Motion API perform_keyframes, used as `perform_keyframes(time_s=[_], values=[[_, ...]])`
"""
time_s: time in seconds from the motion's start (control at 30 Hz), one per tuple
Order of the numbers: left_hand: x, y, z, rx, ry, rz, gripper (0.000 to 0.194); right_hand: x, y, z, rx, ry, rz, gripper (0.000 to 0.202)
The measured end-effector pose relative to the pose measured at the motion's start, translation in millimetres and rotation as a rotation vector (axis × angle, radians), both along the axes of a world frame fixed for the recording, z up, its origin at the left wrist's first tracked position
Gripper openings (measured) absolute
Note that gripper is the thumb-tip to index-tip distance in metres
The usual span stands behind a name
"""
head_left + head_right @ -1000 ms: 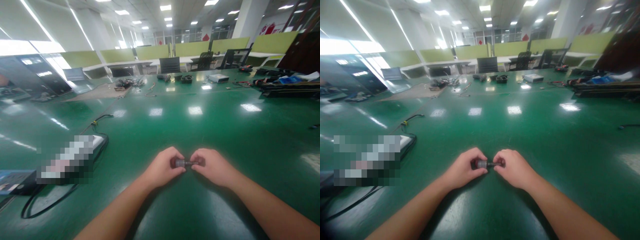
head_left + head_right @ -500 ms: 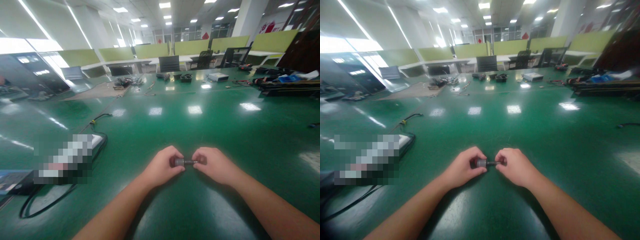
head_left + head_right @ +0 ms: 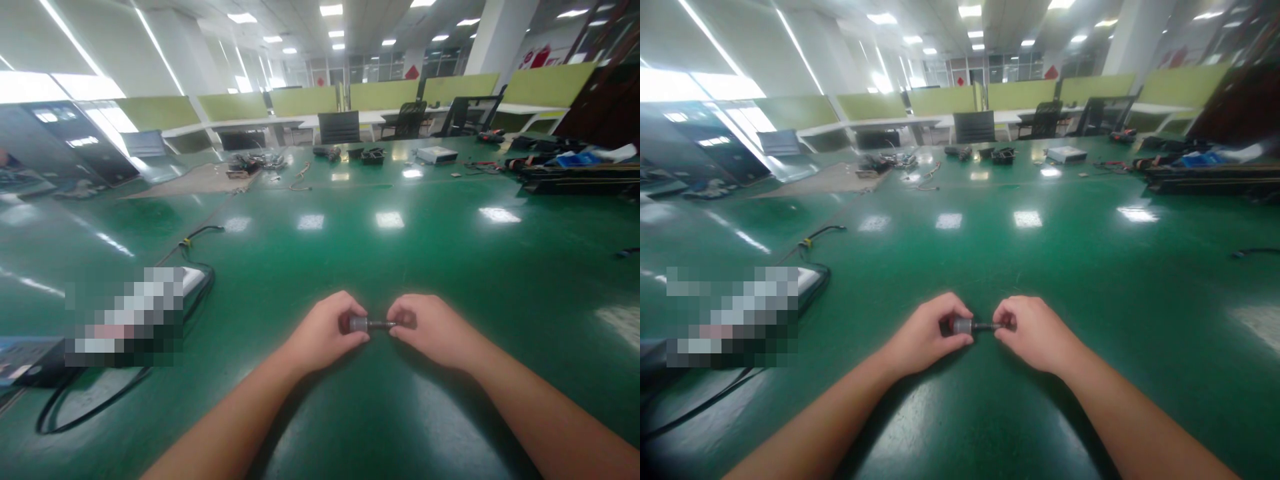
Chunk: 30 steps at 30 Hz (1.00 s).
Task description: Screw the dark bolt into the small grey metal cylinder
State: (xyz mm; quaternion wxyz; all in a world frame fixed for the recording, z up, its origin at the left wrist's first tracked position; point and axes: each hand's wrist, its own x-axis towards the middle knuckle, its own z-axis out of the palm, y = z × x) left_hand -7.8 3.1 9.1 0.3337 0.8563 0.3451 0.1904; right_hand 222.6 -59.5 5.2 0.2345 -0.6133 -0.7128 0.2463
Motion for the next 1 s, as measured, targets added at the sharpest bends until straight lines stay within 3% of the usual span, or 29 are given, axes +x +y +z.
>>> perform_keyframes(time_s=[0.27, 0.57, 0.8, 1.0], values=[[0, 0, 0.3, 0.005, 0.000, 0.008, 0.023, 5, 2, 1.7, -0.014, -0.033, -0.005, 0.008], [0, 0, -1.2, -0.012, -0.003, 0.010, 0.023, 28, 5, 9.1, -0.096, -0.131, -0.006, 0.008], [-1, -1, 0.9, 0.003, -0.046, -0.004, 0.027, 19, 4, 10.1, -0.120, -0.046, 0.009, 0.009], [0, -1, 4.7, -0.057, -0.044, 0.020, 0.016, 15, 2, 7.2, -0.099, -0.030, 0.000, 0.009]])
